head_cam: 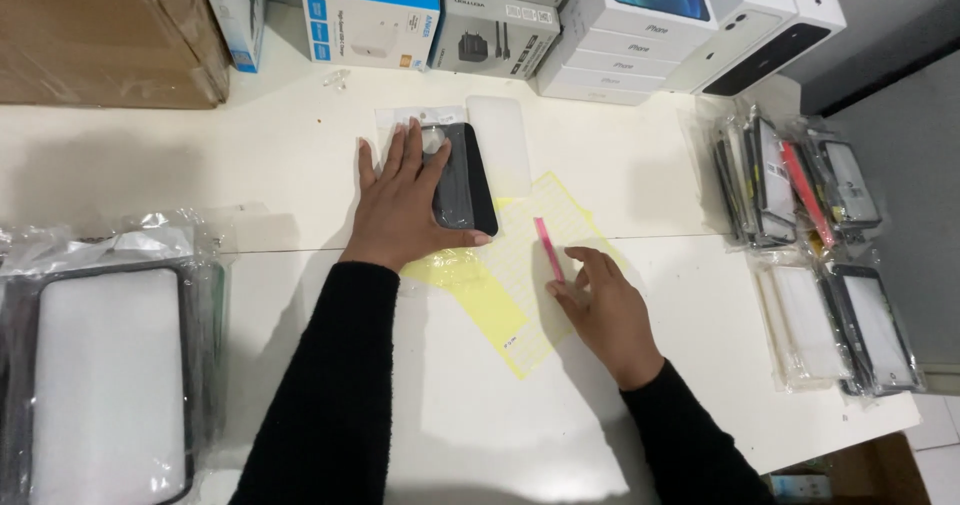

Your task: Packaging phone cases into plastic sleeves and writing notes on a notepad for inventory or shipping.

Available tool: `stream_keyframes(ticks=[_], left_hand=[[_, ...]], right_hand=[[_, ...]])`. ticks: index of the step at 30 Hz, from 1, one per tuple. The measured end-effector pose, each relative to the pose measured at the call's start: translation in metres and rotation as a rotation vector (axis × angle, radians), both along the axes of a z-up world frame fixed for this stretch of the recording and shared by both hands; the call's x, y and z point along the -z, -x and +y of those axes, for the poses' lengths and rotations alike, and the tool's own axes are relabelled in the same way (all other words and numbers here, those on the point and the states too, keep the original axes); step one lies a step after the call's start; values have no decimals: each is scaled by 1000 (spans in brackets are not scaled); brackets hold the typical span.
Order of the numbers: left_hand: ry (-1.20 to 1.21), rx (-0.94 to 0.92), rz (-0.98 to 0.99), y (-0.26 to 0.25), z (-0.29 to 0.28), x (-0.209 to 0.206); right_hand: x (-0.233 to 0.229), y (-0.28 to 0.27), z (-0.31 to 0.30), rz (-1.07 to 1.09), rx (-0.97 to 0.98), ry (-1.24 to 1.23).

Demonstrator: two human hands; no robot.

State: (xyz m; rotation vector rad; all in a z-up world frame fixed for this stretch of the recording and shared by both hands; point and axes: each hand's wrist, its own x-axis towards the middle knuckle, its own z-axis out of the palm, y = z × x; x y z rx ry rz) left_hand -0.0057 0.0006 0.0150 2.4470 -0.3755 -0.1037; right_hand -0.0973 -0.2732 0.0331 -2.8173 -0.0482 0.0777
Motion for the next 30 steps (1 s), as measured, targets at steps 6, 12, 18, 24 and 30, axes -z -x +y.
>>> stream_keyframes(ticks=[6, 12, 18, 24, 30], left_hand=[[-31, -24, -13, -1, -2, 8], [-230, -148, -185, -8, 0, 43], [-333, -320, -131, 5, 43, 52], [-169, -425, -369, 32, 0, 26], [-40, -435, -143, 30, -64, 15]], right_hand=[[2, 36, 22, 167, -300, -279], [-2, 43, 25, 200, -322, -188], [11, 40, 20, 202, -322, -137], [3, 35, 25, 243, -369, -130], [-1, 34, 27, 254, -373, -106]])
